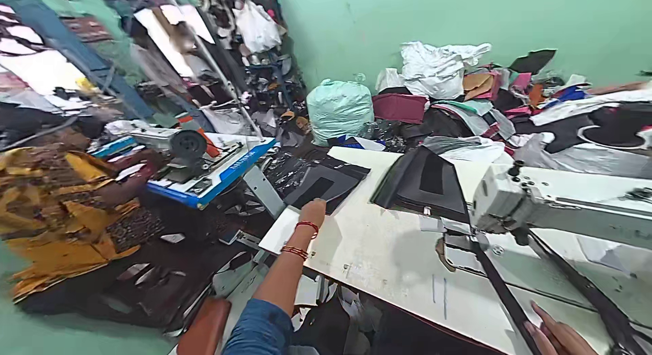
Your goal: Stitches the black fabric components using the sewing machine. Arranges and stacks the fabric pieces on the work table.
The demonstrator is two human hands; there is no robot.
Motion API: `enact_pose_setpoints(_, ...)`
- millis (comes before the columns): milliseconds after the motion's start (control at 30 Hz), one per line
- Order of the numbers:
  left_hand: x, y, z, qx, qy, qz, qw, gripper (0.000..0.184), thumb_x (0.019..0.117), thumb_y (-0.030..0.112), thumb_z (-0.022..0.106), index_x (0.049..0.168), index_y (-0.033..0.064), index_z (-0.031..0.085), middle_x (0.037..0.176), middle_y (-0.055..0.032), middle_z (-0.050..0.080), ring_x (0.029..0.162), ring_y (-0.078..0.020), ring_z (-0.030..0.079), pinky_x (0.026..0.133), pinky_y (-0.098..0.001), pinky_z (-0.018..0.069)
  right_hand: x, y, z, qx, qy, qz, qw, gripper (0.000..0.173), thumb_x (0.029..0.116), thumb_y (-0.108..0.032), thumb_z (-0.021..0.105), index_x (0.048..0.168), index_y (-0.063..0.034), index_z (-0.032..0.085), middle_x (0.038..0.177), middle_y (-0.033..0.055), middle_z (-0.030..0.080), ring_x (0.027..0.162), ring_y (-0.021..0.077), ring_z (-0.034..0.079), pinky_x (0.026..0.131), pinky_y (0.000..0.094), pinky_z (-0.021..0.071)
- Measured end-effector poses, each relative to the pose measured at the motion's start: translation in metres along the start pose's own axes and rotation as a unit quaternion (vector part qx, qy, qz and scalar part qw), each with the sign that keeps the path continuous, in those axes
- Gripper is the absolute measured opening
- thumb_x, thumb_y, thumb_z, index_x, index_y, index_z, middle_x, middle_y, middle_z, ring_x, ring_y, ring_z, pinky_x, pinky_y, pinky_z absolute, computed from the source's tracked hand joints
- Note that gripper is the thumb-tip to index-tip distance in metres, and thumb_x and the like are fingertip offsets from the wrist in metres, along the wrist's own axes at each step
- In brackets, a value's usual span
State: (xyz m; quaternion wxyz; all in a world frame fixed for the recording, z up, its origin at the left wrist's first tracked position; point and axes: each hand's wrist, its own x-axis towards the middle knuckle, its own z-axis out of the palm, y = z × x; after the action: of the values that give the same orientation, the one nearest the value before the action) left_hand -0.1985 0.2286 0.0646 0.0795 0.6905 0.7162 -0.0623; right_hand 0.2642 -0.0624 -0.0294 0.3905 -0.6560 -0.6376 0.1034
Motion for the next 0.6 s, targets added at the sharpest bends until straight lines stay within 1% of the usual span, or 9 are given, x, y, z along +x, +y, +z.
enact_pose_setpoints(67,-0.014,0.014,-0.019,-0.039,0.032,-0.009,0.999,0.040,0.1094,0.017,0.039,0.130,-0.0096,0.061,0.134,-0.0332,0.060,0.128,-0.0500,0.057,0.105,-0.0665,0.0434,-0.006,-0.001,-0.007,0.035,0.027,0.029,0.999,0.042,0.1014,-0.019,0.055,0.127,0.0134,0.064,0.087,0.0230,0.068,0.077,0.0245,0.064,0.075,0.0384,0.0539)
enact_pose_setpoints(167,-0.051,0.038,-0.036,-0.110,0.110,0.080,0.985,0.037,0.1071,0.017,0.049,0.109,-0.0158,0.067,0.111,-0.0397,0.065,0.113,-0.0572,0.062,0.099,-0.0724,0.0420,-0.017,0.003,-0.012,0.071,0.098,0.069,0.990,0.042,0.1014,-0.028,0.051,0.120,0.0026,0.073,0.086,0.0089,0.069,0.073,0.0068,0.060,0.070,0.0234,0.0525)
enact_pose_setpoints(267,-0.088,0.067,-0.025,-0.220,0.146,0.199,0.944,0.045,0.1050,0.019,0.045,0.088,-0.0176,0.064,0.082,-0.0357,0.063,0.080,-0.0505,0.064,0.077,-0.0697,0.0447,-0.025,0.004,-0.030,0.064,0.127,0.068,0.988,0.034,0.1011,-0.021,0.054,0.117,0.0018,0.075,0.090,0.0111,0.072,0.080,0.0100,0.065,0.077,0.0247,0.0540)
enact_pose_setpoints(333,-0.100,0.084,-0.002,-0.289,0.102,0.242,0.921,0.053,0.1093,0.032,0.036,0.105,-0.0085,0.070,0.098,-0.0208,0.073,0.090,-0.0259,0.073,0.084,-0.0467,0.0594,-0.028,0.006,-0.044,0.051,0.139,0.075,0.986,0.032,0.1014,-0.017,0.056,0.117,0.0025,0.075,0.093,0.0132,0.071,0.081,0.0107,0.065,0.077,0.0229,0.0541)
enact_pose_setpoints(367,-0.101,0.092,0.016,-0.309,0.088,0.275,0.906,0.055,0.1102,0.034,0.036,0.114,-0.0106,0.069,0.114,-0.0253,0.071,0.106,-0.0287,0.071,0.096,-0.0464,0.0549,-0.029,0.008,-0.053,0.041,0.147,0.082,0.985,0.031,0.1012,-0.016,0.056,0.117,0.0032,0.074,0.095,0.0147,0.072,0.081,0.0112,0.065,0.076,0.0224,0.0541)
enact_pose_setpoints(400,-0.101,0.099,0.037,-0.295,0.082,0.311,0.900,0.056,0.1099,0.035,0.038,0.123,-0.0116,0.066,0.131,-0.0317,0.063,0.127,-0.0403,0.061,0.109,-0.0537,0.0447,-0.031,0.012,-0.061,0.030,0.159,0.090,0.983,0.030,0.1006,-0.014,0.056,0.118,0.0034,0.074,0.095,0.0154,0.072,0.081,0.0117,0.065,0.076,0.0227,0.0541)
enact_pose_setpoints(467,-0.101,0.110,0.084,-0.221,0.081,0.352,0.906,0.069,0.1048,0.049,0.042,0.141,-0.0070,0.057,0.152,-0.0375,0.042,0.143,-0.0593,0.035,0.117,-0.0725,0.0237,-0.035,0.021,-0.080,-0.010,0.184,0.116,0.976,0.030,0.0996,-0.011,0.056,0.119,0.0037,0.074,0.096,0.0167,0.071,0.081,0.0150,0.066,0.076,0.0260,0.0552)
enact_pose_setpoints(533,-0.118,0.127,0.116,-0.138,0.093,0.342,0.925,0.083,0.0996,0.065,0.034,0.153,0.0031,0.046,0.161,-0.0337,0.031,0.146,-0.0644,0.021,0.110,-0.0837,0.0121,-0.038,0.035,-0.103,-0.089,0.214,0.147,0.962,0.030,0.0998,-0.012,0.056,0.117,0.0038,0.074,0.093,0.0176,0.071,0.078,0.0207,0.067,0.074,0.0329,0.0565)
enact_pose_setpoints(600,-0.139,0.139,0.127,-0.101,0.122,0.336,0.928,0.083,0.1000,0.068,0.025,0.155,0.0094,0.045,0.161,-0.0281,0.036,0.147,-0.0624,0.024,0.108,-0.0849,0.0127,-0.043,0.050,-0.133,-0.192,0.218,0.205,0.935,0.031,0.1008,-0.014,0.056,0.118,0.0054,0.073,0.099,0.0232,0.071,0.084,0.0312,0.071,0.079,0.0436,0.0588)
